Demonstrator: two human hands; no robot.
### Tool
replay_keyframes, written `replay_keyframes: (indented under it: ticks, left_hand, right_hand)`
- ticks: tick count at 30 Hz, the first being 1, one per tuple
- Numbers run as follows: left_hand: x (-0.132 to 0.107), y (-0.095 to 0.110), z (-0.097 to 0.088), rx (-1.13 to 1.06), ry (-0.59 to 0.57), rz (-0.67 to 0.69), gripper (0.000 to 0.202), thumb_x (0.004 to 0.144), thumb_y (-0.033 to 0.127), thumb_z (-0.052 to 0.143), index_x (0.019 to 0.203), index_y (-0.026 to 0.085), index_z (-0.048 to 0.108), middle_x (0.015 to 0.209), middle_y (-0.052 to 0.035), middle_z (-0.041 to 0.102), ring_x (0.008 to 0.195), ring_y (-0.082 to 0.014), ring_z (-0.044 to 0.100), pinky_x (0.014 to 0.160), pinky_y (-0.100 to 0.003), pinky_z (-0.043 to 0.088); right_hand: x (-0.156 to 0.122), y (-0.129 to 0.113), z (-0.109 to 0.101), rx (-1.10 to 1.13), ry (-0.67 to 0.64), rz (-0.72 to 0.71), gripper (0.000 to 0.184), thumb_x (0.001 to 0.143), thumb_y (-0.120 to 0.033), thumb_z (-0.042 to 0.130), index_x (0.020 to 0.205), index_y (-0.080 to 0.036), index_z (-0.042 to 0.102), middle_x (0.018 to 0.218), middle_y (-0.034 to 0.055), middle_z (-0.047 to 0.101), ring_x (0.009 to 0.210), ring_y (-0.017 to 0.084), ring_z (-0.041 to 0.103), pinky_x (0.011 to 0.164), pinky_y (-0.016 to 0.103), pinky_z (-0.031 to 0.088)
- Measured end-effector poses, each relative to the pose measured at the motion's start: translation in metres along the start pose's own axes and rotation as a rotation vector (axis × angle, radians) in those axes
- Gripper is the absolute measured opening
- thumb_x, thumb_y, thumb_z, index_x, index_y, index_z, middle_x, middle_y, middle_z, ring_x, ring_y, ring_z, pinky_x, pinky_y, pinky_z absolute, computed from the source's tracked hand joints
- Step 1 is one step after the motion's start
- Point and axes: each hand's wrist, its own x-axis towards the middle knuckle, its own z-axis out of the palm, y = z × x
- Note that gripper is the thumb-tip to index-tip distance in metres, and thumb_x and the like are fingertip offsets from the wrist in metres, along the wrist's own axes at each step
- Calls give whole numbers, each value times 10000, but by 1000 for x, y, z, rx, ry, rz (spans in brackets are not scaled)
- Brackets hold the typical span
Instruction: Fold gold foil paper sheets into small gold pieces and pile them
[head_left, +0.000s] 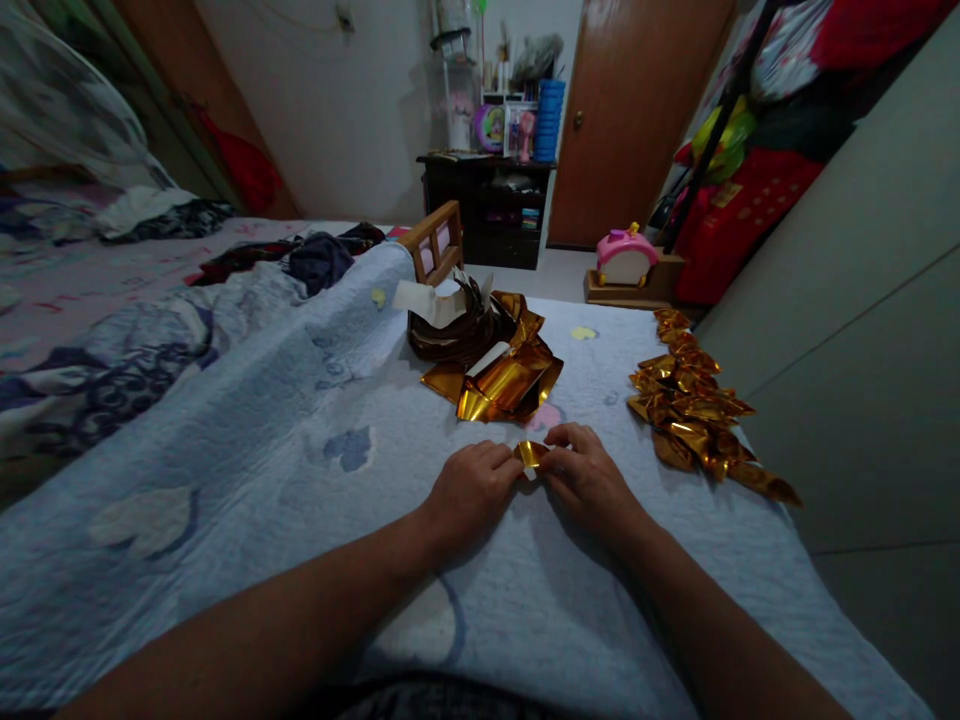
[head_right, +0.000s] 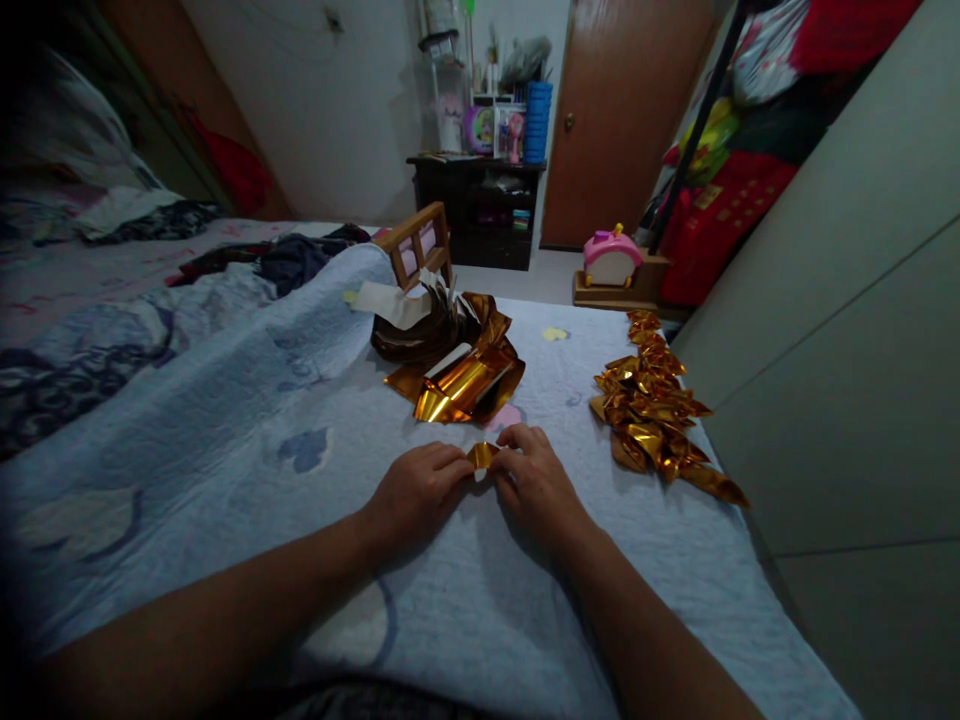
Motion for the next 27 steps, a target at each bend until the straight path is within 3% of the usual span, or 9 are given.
replay_keyframes:
  ticks: [10, 19, 27]
  left_hand:
    - [-1, -4, -2, -117, -35, -93, 116, 962, 170, 581, 961, 174, 697, 907, -50, 673, 858, -197, 619, 776, -312, 502]
    - [5, -6, -3, -178, -80, -205, 171, 983, 215, 536, 882, 171, 667, 846, -36, 633, 836, -190, 599, 778, -316, 491]
    - [8, -9, 3, -124, -73, -241, 198, 1002, 254, 521, 860, 172, 631, 844, -38, 650, 833, -200, 605, 783, -331, 484]
  right_hand:
    - [0, 3, 2, 40, -105, -9, 213, 889, -30, 566, 911, -202, 690, 885, 50, 690, 865, 202, 599, 805, 333, 482]
    - [0, 7, 8, 46, -88, 170, 133, 888, -100, 591, 919, -203, 670, 922, 51, 707, 867, 206, 613, 802, 334, 472]
    - [4, 6, 13, -28, -67, 212, 113, 914, -119, 568, 882, -191, 650, 886, 61, 681, 853, 211, 595, 800, 333, 451]
